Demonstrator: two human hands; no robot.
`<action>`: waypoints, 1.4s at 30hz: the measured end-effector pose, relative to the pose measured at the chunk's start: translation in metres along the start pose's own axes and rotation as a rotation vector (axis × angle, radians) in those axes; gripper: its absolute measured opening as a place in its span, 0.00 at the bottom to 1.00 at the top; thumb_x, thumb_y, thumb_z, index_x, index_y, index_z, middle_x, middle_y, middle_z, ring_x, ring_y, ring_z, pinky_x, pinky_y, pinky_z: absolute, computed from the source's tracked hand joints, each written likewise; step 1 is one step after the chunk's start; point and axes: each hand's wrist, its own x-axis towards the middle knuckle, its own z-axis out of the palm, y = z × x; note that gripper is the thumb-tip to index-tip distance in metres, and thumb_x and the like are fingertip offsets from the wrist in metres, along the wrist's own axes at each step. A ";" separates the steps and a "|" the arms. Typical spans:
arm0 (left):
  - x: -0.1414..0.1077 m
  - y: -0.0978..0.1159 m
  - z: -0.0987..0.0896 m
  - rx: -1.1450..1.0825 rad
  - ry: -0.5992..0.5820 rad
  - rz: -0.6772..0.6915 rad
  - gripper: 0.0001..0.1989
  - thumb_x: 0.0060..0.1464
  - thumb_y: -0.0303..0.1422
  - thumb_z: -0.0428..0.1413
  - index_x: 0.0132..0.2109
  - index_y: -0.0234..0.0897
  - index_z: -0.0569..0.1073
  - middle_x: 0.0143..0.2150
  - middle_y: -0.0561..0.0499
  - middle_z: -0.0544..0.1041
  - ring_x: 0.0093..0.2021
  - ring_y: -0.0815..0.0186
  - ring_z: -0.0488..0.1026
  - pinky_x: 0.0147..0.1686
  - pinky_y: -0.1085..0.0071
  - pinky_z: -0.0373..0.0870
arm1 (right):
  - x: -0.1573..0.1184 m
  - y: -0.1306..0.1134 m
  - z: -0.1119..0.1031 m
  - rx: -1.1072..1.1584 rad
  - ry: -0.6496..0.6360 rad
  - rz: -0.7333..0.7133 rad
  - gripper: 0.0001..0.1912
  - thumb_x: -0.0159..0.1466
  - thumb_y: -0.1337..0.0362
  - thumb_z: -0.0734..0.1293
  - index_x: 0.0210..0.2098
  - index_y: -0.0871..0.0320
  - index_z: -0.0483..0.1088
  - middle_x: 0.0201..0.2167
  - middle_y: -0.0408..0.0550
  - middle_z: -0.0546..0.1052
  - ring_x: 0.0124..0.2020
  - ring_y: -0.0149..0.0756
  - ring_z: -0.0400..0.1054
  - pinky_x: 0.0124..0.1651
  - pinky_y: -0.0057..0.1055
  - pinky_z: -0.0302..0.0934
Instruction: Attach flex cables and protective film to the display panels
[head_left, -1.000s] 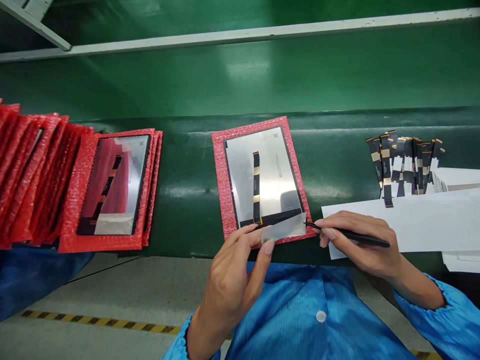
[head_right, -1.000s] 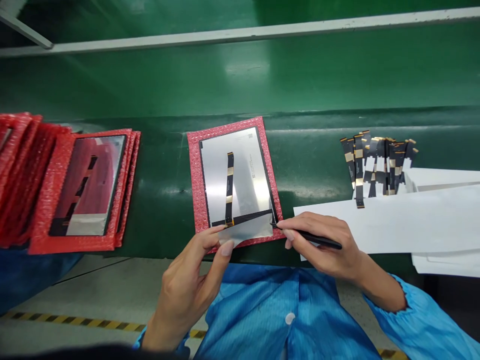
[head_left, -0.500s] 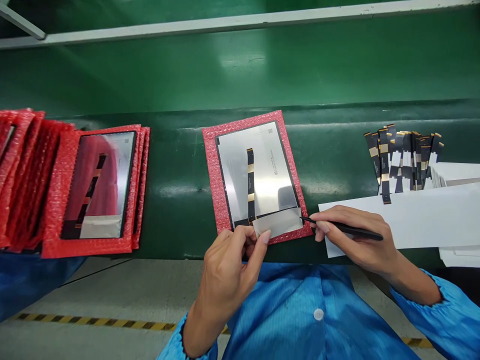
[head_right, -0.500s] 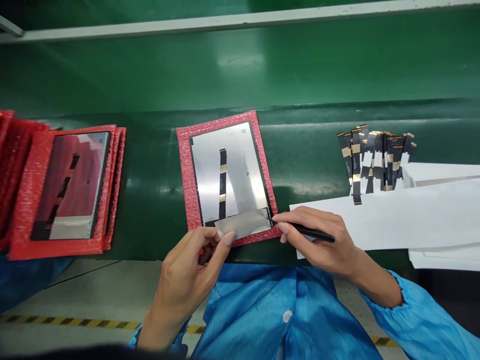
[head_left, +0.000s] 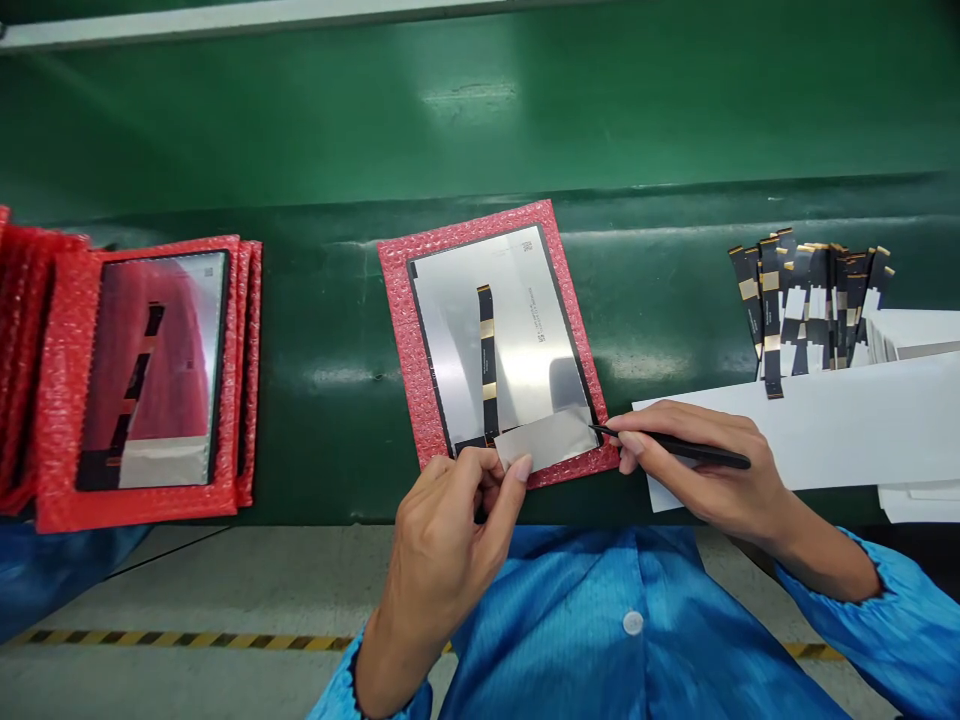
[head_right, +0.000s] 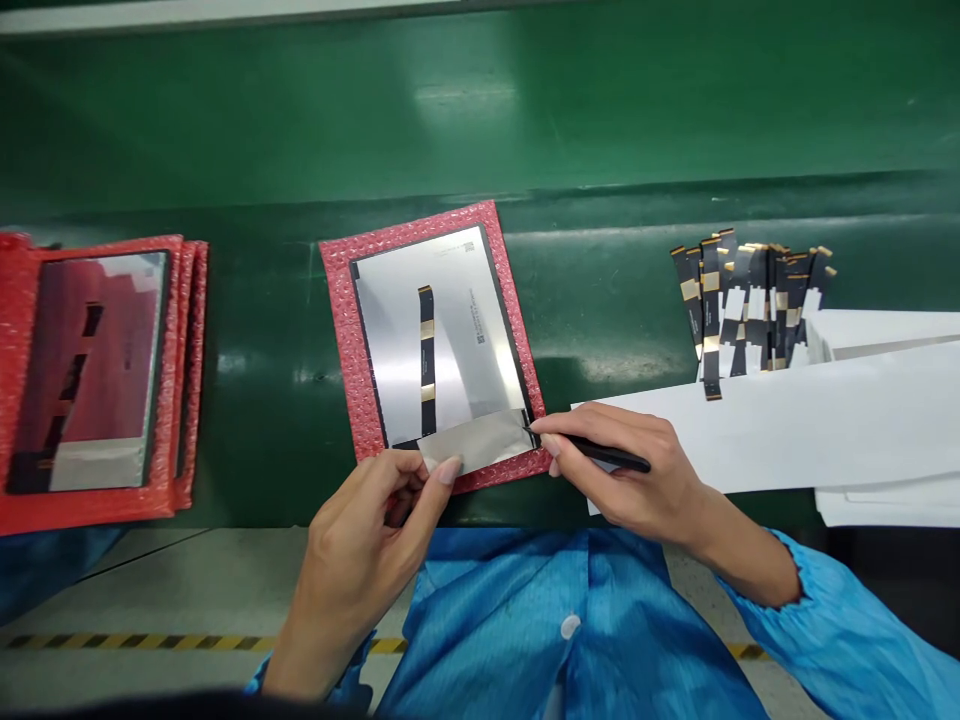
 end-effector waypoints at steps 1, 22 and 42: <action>0.000 0.000 0.000 0.001 0.000 0.001 0.13 0.60 0.45 0.53 0.31 0.45 0.69 0.22 0.52 0.70 0.20 0.66 0.64 0.23 0.64 0.64 | 0.000 0.000 0.000 0.000 -0.001 0.005 0.16 0.65 0.66 0.69 0.48 0.36 0.76 0.28 0.36 0.83 0.28 0.39 0.79 0.33 0.35 0.77; 0.001 -0.004 0.001 0.038 -0.013 0.054 0.13 0.62 0.44 0.53 0.32 0.44 0.68 0.21 0.53 0.70 0.21 0.68 0.64 0.24 0.65 0.63 | 0.001 0.000 0.000 -0.016 -0.001 0.012 0.14 0.66 0.65 0.68 0.47 0.39 0.76 0.29 0.35 0.83 0.28 0.37 0.79 0.32 0.34 0.76; 0.000 -0.005 0.002 0.010 -0.020 0.038 0.11 0.61 0.44 0.54 0.32 0.47 0.69 0.21 0.50 0.71 0.21 0.66 0.64 0.24 0.63 0.61 | 0.002 0.000 0.001 -0.010 -0.012 0.025 0.16 0.66 0.65 0.68 0.48 0.35 0.75 0.29 0.36 0.83 0.28 0.38 0.79 0.32 0.35 0.77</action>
